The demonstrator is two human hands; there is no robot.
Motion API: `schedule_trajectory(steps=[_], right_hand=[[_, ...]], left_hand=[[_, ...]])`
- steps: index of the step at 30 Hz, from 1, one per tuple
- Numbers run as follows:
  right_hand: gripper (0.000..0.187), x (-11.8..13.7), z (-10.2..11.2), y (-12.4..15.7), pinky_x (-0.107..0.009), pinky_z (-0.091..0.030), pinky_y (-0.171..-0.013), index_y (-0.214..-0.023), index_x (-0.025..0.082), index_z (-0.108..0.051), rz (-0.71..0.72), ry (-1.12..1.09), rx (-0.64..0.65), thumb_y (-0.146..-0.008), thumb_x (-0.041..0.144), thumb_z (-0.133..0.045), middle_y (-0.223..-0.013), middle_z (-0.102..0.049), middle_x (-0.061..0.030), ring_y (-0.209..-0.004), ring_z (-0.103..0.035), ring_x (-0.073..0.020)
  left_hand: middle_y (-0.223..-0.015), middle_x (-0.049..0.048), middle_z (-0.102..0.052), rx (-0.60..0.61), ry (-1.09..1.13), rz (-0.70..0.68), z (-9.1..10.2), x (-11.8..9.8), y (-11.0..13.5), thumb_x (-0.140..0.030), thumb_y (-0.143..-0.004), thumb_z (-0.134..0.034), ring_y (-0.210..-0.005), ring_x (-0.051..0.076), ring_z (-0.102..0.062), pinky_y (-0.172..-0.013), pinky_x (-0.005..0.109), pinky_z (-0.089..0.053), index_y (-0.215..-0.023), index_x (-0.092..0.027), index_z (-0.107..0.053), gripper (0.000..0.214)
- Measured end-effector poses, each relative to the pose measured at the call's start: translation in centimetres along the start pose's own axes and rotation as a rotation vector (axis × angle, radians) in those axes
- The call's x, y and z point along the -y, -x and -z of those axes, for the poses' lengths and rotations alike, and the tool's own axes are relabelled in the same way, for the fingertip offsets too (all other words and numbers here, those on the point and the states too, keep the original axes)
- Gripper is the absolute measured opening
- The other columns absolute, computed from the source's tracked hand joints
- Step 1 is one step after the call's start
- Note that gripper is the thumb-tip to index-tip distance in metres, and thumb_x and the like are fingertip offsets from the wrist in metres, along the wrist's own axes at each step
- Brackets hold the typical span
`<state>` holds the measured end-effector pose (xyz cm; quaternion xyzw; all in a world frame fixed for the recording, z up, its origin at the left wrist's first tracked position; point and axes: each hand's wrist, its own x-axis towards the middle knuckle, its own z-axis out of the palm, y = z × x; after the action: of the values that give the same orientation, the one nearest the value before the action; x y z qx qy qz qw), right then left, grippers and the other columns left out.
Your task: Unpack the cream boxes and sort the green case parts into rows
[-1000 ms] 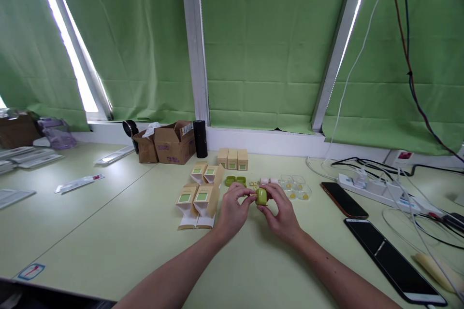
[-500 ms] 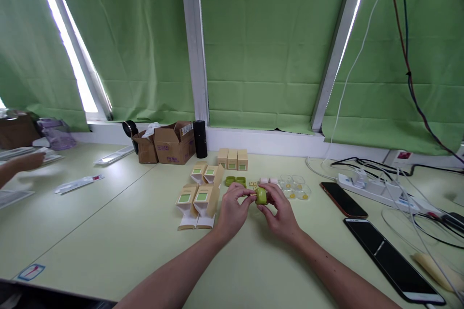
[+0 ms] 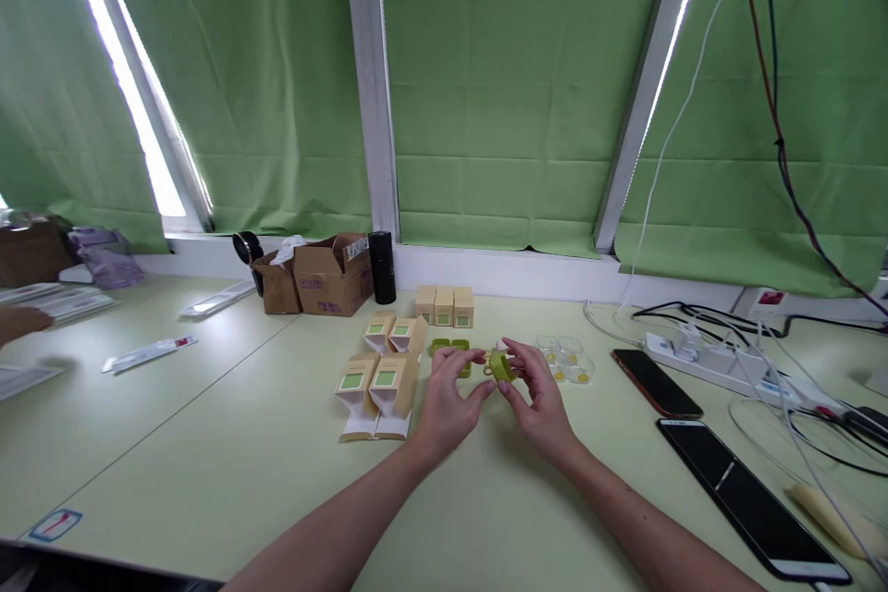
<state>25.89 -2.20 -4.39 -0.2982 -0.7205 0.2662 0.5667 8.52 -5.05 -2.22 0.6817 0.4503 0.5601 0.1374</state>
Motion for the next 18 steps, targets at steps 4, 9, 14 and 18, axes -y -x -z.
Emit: schedule_trajectory(steps=[4, 9, 14, 18], right_hand=[[0.050, 0.1, 0.0, 0.1, -0.047, -0.057, -0.098, -0.142, 0.031, -0.052, 0.054, 0.081, -0.028, -0.094, 0.029, -0.066, -0.135, -0.052, -0.0107, -0.109, -0.063, -0.0238], [0.050, 0.2, 0.1, 0.2, -0.047, -0.059, -0.093, -0.142, 0.029, -0.052, 0.145, 0.186, -0.027, -0.093, 0.024, -0.062, -0.135, -0.051, -0.0126, -0.109, -0.063, -0.0255], [0.052, 0.0, 0.4, 0.2, -0.049, -0.059, -0.096, -0.142, 0.029, -0.051, 0.208, 0.256, -0.018, -0.092, 0.018, -0.059, -0.135, -0.051, -0.0127, -0.116, -0.061, -0.0278], [0.053, 0.0, 0.4, 0.3, -0.049, -0.057, -0.102, -0.142, 0.029, -0.051, 0.253, 0.294, 0.000, -0.092, 0.013, -0.056, -0.135, -0.051, -0.0132, -0.130, -0.055, -0.0297]], left_hand=[[-0.115, 0.0078, -0.068, 0.016, 0.007, 0.012, -0.1, 0.3, 0.0, -0.011, -0.081, -0.077, -0.121, 0.026, -0.054, -0.097, 0.043, -0.054, -0.119, -0.024, -0.069, 0.040], [-0.120, 0.0079, -0.067, 0.036, 0.011, 0.024, -0.2, 0.7, 0.0, -0.007, -0.080, -0.076, -0.123, 0.026, -0.051, -0.101, 0.043, -0.052, -0.122, -0.024, -0.068, 0.047], [-0.123, 0.0077, -0.066, 0.070, 0.028, -0.004, -0.3, 1.1, 0.0, -0.006, -0.080, -0.077, -0.127, 0.027, -0.048, -0.103, 0.045, -0.051, -0.126, -0.027, -0.066, 0.052], [-0.121, 0.0062, -0.068, 0.094, 0.017, -0.037, -0.3, 1.2, 0.0, -0.007, -0.082, -0.076, -0.128, 0.027, -0.045, -0.105, 0.046, -0.050, -0.129, -0.029, -0.065, 0.054]])
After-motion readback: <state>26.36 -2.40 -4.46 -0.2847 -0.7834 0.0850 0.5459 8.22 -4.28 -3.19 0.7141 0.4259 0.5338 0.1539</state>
